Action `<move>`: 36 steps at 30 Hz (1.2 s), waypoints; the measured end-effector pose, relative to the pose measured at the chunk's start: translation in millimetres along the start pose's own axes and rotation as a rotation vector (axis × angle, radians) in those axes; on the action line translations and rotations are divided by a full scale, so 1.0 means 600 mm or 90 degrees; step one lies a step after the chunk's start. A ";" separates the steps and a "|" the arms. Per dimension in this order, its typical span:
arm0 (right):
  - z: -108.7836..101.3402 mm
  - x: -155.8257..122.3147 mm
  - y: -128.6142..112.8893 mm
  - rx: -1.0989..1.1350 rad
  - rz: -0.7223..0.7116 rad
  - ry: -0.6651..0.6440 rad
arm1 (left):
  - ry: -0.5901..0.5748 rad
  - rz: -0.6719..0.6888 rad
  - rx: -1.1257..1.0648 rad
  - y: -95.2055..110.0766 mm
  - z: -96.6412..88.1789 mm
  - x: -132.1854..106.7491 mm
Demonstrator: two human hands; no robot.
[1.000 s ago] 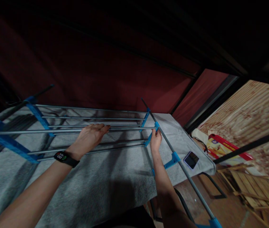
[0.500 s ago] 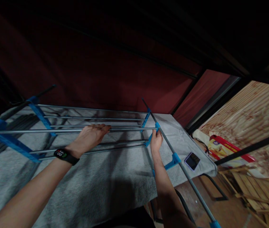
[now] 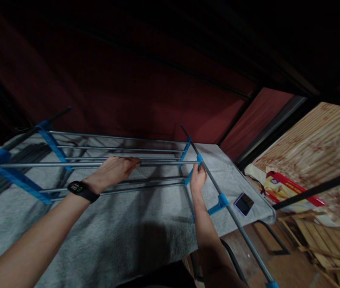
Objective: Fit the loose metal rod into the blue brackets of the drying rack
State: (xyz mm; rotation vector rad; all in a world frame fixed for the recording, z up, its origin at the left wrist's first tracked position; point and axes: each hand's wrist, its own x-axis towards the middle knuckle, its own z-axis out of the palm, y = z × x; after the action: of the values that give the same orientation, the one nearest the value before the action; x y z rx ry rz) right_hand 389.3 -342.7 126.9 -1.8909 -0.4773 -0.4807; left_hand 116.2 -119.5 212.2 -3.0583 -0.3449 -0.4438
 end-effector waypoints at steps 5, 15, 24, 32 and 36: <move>0.003 0.000 0.000 -0.025 0.033 0.018 | -0.014 -0.013 0.016 -0.002 -0.005 0.004; -0.001 -0.001 0.010 -0.098 -0.001 -0.008 | 0.119 0.029 0.046 0.002 0.015 -0.033; -0.004 0.002 0.038 -0.177 -0.013 -0.020 | 0.134 -0.076 0.135 0.011 0.026 -0.058; -0.006 -0.001 0.049 -0.187 -0.045 0.001 | 0.128 -0.054 0.125 0.008 0.022 -0.058; -0.006 -0.002 0.051 -0.184 -0.045 -0.011 | 0.110 -0.052 0.119 0.007 0.017 -0.057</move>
State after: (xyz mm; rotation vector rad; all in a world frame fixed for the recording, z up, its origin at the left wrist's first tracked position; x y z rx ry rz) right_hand 404.3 -356.7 104.1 -2.1619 -0.5089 -0.6073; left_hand 88.0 -130.4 192.6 -2.8091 -0.4749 -0.6368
